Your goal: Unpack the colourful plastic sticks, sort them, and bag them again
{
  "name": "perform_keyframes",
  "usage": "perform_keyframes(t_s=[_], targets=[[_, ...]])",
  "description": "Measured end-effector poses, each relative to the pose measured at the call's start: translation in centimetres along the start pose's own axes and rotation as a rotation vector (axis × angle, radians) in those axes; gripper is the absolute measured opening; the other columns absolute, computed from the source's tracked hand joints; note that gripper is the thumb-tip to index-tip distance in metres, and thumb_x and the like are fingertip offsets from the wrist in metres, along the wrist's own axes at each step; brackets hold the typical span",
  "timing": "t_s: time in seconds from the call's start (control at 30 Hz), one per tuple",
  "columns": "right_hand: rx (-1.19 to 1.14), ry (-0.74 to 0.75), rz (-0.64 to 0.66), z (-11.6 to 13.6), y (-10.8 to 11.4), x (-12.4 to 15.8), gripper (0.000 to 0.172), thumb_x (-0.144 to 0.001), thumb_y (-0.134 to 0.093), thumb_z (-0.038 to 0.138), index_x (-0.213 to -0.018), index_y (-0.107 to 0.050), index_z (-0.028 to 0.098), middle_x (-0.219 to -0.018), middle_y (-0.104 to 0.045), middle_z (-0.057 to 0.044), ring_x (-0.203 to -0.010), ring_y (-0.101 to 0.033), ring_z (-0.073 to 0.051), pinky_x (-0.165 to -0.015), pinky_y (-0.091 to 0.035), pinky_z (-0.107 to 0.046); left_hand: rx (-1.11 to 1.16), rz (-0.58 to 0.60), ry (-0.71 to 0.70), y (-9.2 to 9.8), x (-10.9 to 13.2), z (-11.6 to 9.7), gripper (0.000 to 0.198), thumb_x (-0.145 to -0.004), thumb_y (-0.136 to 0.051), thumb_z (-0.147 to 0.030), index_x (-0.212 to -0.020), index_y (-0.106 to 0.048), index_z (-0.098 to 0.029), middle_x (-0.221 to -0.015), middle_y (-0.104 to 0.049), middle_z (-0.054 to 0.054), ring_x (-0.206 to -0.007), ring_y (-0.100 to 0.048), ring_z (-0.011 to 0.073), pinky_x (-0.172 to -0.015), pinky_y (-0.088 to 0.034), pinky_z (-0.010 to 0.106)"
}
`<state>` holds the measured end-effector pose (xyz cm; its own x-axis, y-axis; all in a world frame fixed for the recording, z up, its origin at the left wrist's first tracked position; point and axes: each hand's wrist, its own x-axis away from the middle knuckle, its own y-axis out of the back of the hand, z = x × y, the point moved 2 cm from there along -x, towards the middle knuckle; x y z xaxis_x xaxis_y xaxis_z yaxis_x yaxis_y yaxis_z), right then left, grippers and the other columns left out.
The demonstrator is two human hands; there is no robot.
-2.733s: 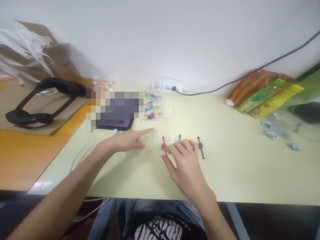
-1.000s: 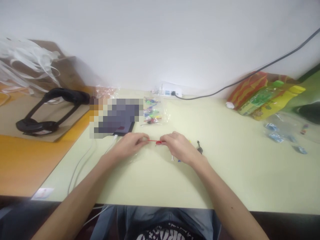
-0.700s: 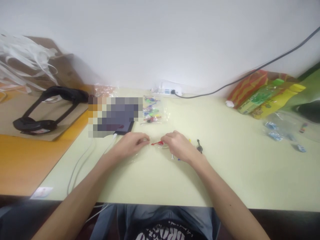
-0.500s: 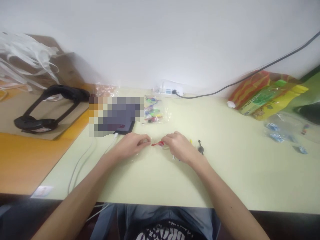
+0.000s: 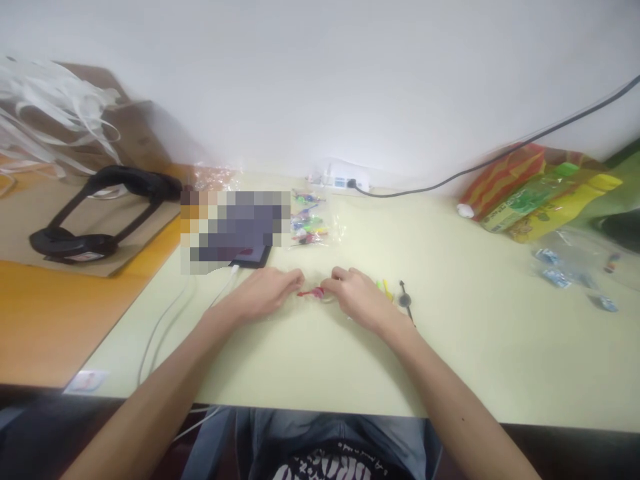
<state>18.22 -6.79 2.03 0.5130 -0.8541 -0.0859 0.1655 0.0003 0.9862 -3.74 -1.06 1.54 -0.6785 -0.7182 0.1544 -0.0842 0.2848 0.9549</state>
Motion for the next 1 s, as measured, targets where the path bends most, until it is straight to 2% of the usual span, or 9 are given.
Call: perform_keyframes(t_s=[0.2,0.33,0.5,0.6,0.7,0.83,0.93,1.0], targets=[[-0.001,-0.048,-0.026,-0.3,-0.1,-0.3,0.023,-0.096,-0.049,0.002,-0.095,-0.065,0.019,-0.086,-0.060,-0.003,-0.070,-0.052,-0.016,-0.063,-0.029,-0.030,0.117,-0.069,-0.012,0.2,0.0,-0.4,0.020,-0.100,-0.041,-0.027,-0.095,-0.060,-0.023,-0.083,-0.066,0.005,-0.077,-0.060,0.0232,-0.069,-0.034,0.031],[-0.013,-0.059,-0.040,-0.3,0.0,-0.3,0.028,-0.094,-0.046,-0.002,-0.099,-0.066,0.018,-0.091,-0.061,-0.004,-0.075,-0.052,-0.016,-0.067,-0.032,-0.029,0.134,-0.103,-0.058,0.1,-0.1,-1.0,0.023,-0.101,-0.038,-0.024,-0.088,-0.056,-0.021,-0.085,-0.065,0.005,-0.083,-0.058,0.0228,-0.074,-0.036,0.033],[-0.025,-0.019,-0.069,-0.1,0.2,-0.1,0.032,-0.091,-0.047,-0.004,-0.101,-0.069,0.018,-0.102,-0.063,-0.006,-0.076,-0.049,-0.017,-0.069,-0.035,-0.029,0.142,-0.170,-0.071,-0.5,-0.5,-1.1,0.021,-0.104,-0.038,-0.027,-0.095,-0.056,-0.020,-0.093,-0.064,0.005,-0.090,-0.057,0.0236,-0.083,-0.039,0.037],[-0.053,0.035,-0.105,0.0,0.1,-0.2,0.036,-0.089,-0.047,-0.006,-0.102,-0.071,0.018,-0.104,-0.066,-0.007,-0.075,-0.048,-0.017,-0.074,-0.036,-0.030,0.132,-0.228,-0.121,-0.7,-0.7,-1.4,0.021,-0.104,-0.037,-0.024,-0.092,-0.053,-0.020,-0.092,-0.063,0.005,-0.091,-0.056,0.0228,-0.089,-0.038,0.039],[-0.120,0.102,-0.116,0.2,-0.3,-0.3,0.039,-0.089,-0.047,-0.007,-0.104,-0.073,0.018,-0.100,-0.068,-0.006,-0.077,-0.052,-0.016,-0.080,-0.037,-0.030,0.139,-0.274,-0.162,-0.8,-0.9,-1.8,0.019,-0.104,-0.038,-0.023,-0.090,-0.052,-0.020,-0.092,-0.063,0.004,-0.093,-0.055,0.0220,-0.090,-0.038,0.039],[-0.216,0.168,-0.118,0.5,-0.8,-0.4,0.042,-0.089,-0.045,-0.008,-0.109,-0.071,0.018,-0.100,-0.070,-0.006,-0.088,-0.060,-0.017,-0.084,-0.039,-0.030,0.142,-0.285,-0.186,-0.9,-0.9,-2.1,0.016,-0.102,-0.043,-0.024,-0.089,-0.052,-0.020,-0.092,-0.062,0.003,-0.093,-0.054,0.0220,-0.089,-0.039,0.039],[-0.235,0.155,-0.121,0.8,-1.1,-0.3,0.041,-0.089,-0.045,-0.008,-0.111,-0.068,0.018,-0.104,-0.070,-0.006,-0.089,-0.061,-0.017,-0.082,-0.041,-0.028,0.169,-0.303,-0.192,-0.9,-0.8,-2.3,0.015,-0.101,-0.045,-0.024,-0.089,-0.052,-0.020,-0.091,-0.061,0.003,-0.093,-0.054,0.0221,-0.089,-0.042,0.039],[-0.224,0.102,-0.132,0.8,-1.3,-0.3,0.033,-0.093,-0.047,-0.002,-0.111,-0.067,0.018,-0.101,-0.071,-0.006,-0.084,-0.060,-0.018,-0.078,-0.041,-0.028,0.216,-0.335,-0.171,-0.6,-0.6,-2.2,0.017,-0.103,-0.042,-0.026,-0.092,-0.054,-0.020,-0.097,-0.062,0.005,-0.099,-0.054,0.0231,-0.091,-0.044,0.040]])
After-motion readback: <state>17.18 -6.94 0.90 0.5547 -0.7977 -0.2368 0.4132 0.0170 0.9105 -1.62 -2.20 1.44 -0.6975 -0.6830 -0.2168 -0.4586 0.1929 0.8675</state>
